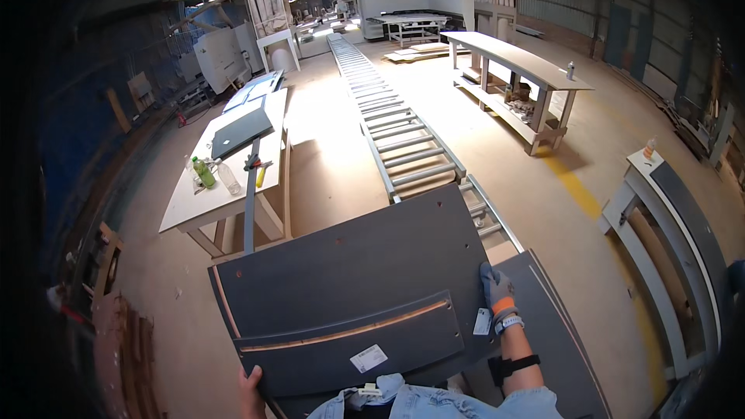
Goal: Cleaning a large grey furniture panel using a cloth and cleaning solution from a bottle.
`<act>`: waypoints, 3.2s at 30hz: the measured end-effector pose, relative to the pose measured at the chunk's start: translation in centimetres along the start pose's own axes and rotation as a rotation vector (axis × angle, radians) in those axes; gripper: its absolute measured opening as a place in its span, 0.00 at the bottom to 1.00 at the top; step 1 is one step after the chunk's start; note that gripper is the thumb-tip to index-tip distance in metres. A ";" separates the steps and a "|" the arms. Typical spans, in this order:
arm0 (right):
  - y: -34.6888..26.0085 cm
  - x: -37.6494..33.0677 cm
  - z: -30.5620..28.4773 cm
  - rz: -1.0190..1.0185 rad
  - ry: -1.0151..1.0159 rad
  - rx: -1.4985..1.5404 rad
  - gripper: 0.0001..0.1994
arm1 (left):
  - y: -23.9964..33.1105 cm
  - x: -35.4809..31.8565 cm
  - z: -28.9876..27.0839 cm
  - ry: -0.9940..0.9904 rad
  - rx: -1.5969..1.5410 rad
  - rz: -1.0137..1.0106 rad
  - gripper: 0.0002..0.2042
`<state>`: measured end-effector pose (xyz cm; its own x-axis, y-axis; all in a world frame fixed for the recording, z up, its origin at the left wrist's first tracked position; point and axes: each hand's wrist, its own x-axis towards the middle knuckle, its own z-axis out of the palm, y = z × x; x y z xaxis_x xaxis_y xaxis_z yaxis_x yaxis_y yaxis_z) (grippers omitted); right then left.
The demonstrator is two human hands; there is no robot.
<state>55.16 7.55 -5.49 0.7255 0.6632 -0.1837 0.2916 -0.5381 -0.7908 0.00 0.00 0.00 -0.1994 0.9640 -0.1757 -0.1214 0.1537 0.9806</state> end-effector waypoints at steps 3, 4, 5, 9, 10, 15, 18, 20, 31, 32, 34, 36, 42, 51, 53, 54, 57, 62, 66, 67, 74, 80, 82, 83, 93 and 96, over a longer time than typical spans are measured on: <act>-6.5 3.0 1.0 -0.120 0.017 -0.002 0.28 | 0.1 6.4 2.9 0.057 -0.076 0.035 0.30; -9.0 4.0 2.1 -0.098 0.029 -0.005 0.28 | 0.7 10.3 3.0 0.025 -0.071 0.046 0.30; -11.0 5.3 3.7 -0.078 0.041 -0.007 0.28 | 1.5 13.9 3.0 -0.006 -0.067 0.058 0.29; -13.8 10.9 9.3 0.015 0.115 0.101 0.29 | 5.3 27.4 5.8 -0.108 -0.001 0.059 0.27; -14.3 10.8 9.9 0.075 0.111 0.151 0.30 | 6.7 29.7 6.8 -0.147 -0.014 0.050 0.25; -15.9 16.6 15.8 0.208 0.157 0.215 0.32 | 10.7 43.6 11.4 -0.268 0.109 0.027 0.22; -16.9 24.5 20.5 0.053 0.138 0.565 0.35 | 11.6 51.1 14.2 -0.270 0.107 0.024 0.22; -21.9 29.5 23.0 0.037 0.140 0.456 0.36 | 12.2 55.3 15.8 -0.240 0.091 0.054 0.22; -41.5 51.4 39.8 -0.215 -0.070 0.049 0.34 | 11.2 70.4 17.1 0.143 -0.088 0.044 0.26; -42.7 53.2 41.3 -0.231 -0.070 0.022 0.34 | 11.3 72.3 17.5 0.166 -0.088 0.014 0.26; -47.7 54.1 43.8 -0.236 -0.118 0.007 0.33 | 12.7 76.1 18.1 0.211 -0.088 -0.027 0.27; -49.9 56.9 45.8 -0.229 -0.067 -0.002 0.33 | 14.6 81.3 20.1 0.181 -0.148 -0.004 0.25; -53.9 62.3 51.1 -0.123 0.075 -0.001 0.34 | 17.5 95.8 21.1 0.066 -0.068 -0.018 0.24; -62.5 72.7 59.9 0.032 0.028 0.087 0.35 | 19.8 114.0 25.4 0.015 -0.056 -0.015 0.24; -64.2 78.4 63.4 -0.060 -0.031 -0.032 0.34 | 19.8 117.0 26.2 0.076 -0.027 -0.035 0.24; -66.2 79.7 64.6 -0.057 -0.033 -0.029 0.34 | 19.9 118.0 26.2 0.096 -0.045 -0.051 0.25; -73.7 83.0 69.0 -0.165 -0.164 -0.074 0.32 | 18.0 120.1 25.0 0.236 -0.111 -0.053 0.25; -81.2 87.7 78.9 -0.338 -0.372 -0.336 0.28 | 18.9 121.1 24.7 0.308 -0.052 -0.250 0.32; -89.4 86.2 86.6 -0.414 -0.424 -0.483 0.29 | 18.8 124.1 23.6 0.426 -0.091 -0.312 0.32; -90.3 86.7 88.8 -0.470 -0.471 -0.470 0.29 | 18.9 125.2 23.3 0.443 -0.099 -0.316 0.32; -97.6 83.8 97.9 -0.478 -0.676 -0.620 0.32 | 19.5 130.8 20.2 0.529 -0.135 -0.369 0.31; -100.2 82.9 103.9 -0.516 -0.762 -0.695 0.32 | 19.7 133.1 17.8 0.598 -0.200 -0.369 0.31; -102.5 82.7 105.9 -0.514 -0.830 -0.717 0.33 | 19.4 133.4 17.3 0.652 -0.230 -0.374 0.31; -103.4 82.7 107.4 -0.534 -0.863 -0.740 0.33 | 19.2 133.1 17.1 0.689 -0.248 -0.383 0.31; -109.9 82.0 120.1 -0.821 -0.903 -0.848 0.31 | 18.1 131.5 19.4 1.172 -0.473 -0.416 0.27; -112.4 79.2 124.4 -0.843 -1.046 -0.858 0.31 | 20.0 131.7 21.1 1.340 -0.545 -0.504 0.26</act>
<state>2.25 185.28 -3.75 -0.4408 0.7642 -0.4709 0.8818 0.2705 -0.3864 -8.15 134.60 -1.72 -0.6959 -0.1068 -0.7101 -0.7149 0.0104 0.6991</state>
